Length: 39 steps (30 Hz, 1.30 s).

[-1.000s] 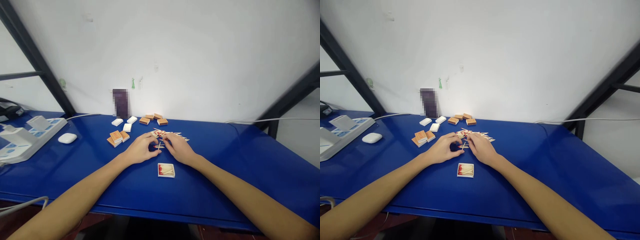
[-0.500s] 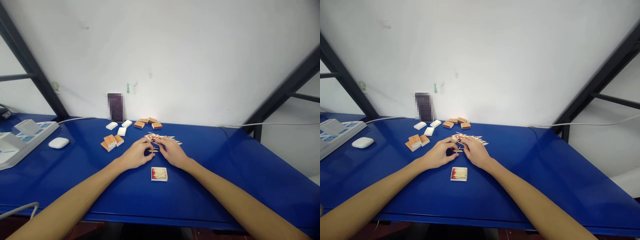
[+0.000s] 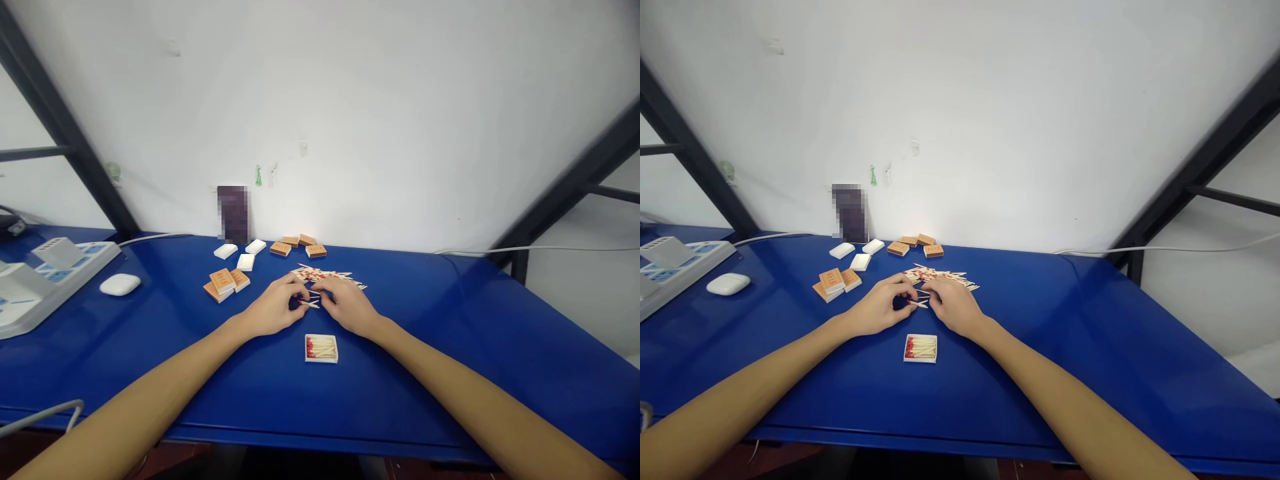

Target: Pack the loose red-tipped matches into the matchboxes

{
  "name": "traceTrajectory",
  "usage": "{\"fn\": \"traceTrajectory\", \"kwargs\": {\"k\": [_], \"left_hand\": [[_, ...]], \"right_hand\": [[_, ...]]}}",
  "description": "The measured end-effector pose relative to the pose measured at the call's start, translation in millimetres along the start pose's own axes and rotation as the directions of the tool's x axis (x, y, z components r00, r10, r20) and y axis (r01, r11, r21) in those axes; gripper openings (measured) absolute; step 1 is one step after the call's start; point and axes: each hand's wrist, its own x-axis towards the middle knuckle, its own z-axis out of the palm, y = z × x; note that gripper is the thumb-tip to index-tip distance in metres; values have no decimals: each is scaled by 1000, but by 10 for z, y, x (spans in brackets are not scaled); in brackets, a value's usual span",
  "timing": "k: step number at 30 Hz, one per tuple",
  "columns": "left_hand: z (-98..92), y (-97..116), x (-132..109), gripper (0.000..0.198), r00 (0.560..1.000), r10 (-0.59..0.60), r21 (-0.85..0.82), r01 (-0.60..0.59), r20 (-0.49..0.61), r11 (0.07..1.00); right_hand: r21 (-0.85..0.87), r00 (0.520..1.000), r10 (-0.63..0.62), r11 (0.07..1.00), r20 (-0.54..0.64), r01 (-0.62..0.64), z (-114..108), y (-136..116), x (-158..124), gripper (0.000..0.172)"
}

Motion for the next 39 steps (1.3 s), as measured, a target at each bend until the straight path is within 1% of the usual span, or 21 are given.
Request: {"fn": "traceTrajectory", "kwargs": {"k": [3, 6, 9, 11, 13, 15, 18, 22, 26, 31, 39], "left_hand": [[3, -18, -2, 12, 1000, -2, -26, 2, -17, 1000], [8, -49, 6, 18, 999, -11, -72, 8, -49, 997], [0, -75, 28, 23, 993, -70, -128, 58, -93, 990], [-22, -92, 40, 20, 981, -126, -148, 104, -149, 984], [-55, -119, 44, 17, 965, -158, -93, 141, -208, 986], [-85, -163, 38, 19, 960, -155, 24, 165, -231, 986], [-103, -229, 21, 25, 966, -151, 153, 185, -210, 971], [-85, -249, 7, 30, 972, -126, 229, 170, -196, 958], [-76, -229, 1, 31, 979, -107, 276, 153, -175, 949], [-72, -246, -8, 32, 985, -99, 324, 142, -143, 935], [-63, -243, -13, 32, 989, -84, 358, 123, -122, 926]], "right_hand": [[-24, 999, -1, 1000, 41, 1, -39, -44, -14, 23], [-52, 996, 18, 999, 92, -14, -67, -80, -32, 22], [-63, 993, 25, 998, 119, -18, -72, -90, -45, 24], [-64, 993, 24, 998, 118, -16, -68, -86, -49, 24], [-54, 994, 17, 998, 111, -11, -61, -80, -51, 23], [-34, 994, 1, 999, 106, 2, -53, -73, -51, 20], [-14, 995, -13, 1000, 103, 15, -47, -67, -49, 19], [-39, 995, 11, 999, 103, -7, -56, -82, -45, 20], [-37, 993, 18, 999, 116, -14, -72, -108, -40, 19], [-14, 995, -7, 1000, 97, 9, -62, -100, -46, 17], [-13, 995, -13, 1000, 99, 14, -61, -91, -51, 17]]}}
